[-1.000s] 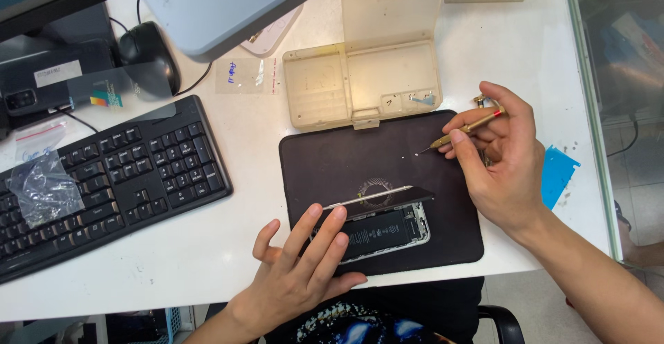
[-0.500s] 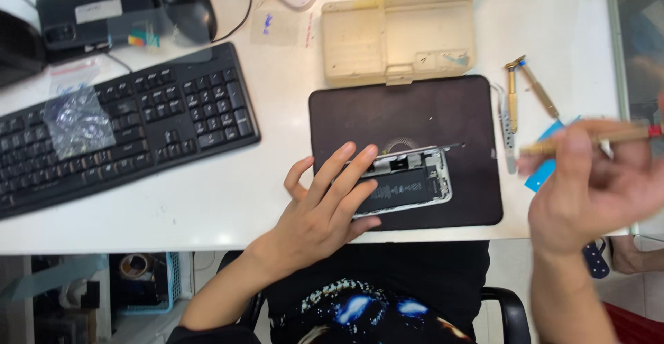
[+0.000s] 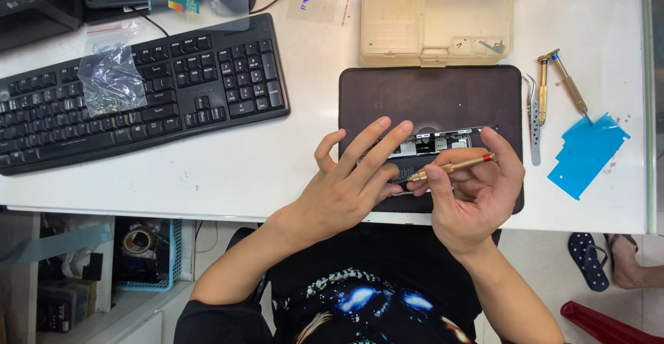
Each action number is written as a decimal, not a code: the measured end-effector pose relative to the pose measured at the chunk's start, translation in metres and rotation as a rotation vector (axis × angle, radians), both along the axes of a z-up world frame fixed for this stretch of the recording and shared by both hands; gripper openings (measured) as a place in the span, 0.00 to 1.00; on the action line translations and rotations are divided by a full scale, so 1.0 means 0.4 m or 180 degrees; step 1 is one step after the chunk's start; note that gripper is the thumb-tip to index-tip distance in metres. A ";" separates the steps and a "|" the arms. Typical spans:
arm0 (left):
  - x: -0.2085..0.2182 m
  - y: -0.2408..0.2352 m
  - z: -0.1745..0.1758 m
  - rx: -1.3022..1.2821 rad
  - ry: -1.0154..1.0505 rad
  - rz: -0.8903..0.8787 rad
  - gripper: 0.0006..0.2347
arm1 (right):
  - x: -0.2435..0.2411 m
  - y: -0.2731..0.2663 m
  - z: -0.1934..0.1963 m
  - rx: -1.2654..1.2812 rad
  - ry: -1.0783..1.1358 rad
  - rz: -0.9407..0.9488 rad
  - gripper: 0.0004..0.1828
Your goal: The person disassembles a smartphone, removes the battery, and uses a screwdriver to adjust internal components. They then reassemble the phone and test the screen by pressing the power button.
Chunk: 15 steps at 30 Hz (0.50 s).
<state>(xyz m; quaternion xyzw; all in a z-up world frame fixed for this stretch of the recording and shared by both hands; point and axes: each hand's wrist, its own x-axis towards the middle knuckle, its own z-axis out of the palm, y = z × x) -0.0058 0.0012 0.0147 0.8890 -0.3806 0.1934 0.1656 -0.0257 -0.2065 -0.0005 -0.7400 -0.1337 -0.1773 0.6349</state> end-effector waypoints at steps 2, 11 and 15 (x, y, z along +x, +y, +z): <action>-0.001 0.001 -0.001 -0.0036 0.0011 -0.0015 0.10 | 0.002 0.000 -0.004 0.0001 0.0008 0.0004 0.36; 0.000 -0.001 -0.003 -0.0027 -0.0044 -0.0010 0.09 | 0.001 -0.001 -0.004 -0.0036 -0.0005 -0.0031 0.36; -0.001 0.001 -0.007 -0.0031 -0.0017 -0.0031 0.09 | -0.001 0.001 -0.001 0.0020 0.0002 -0.0044 0.36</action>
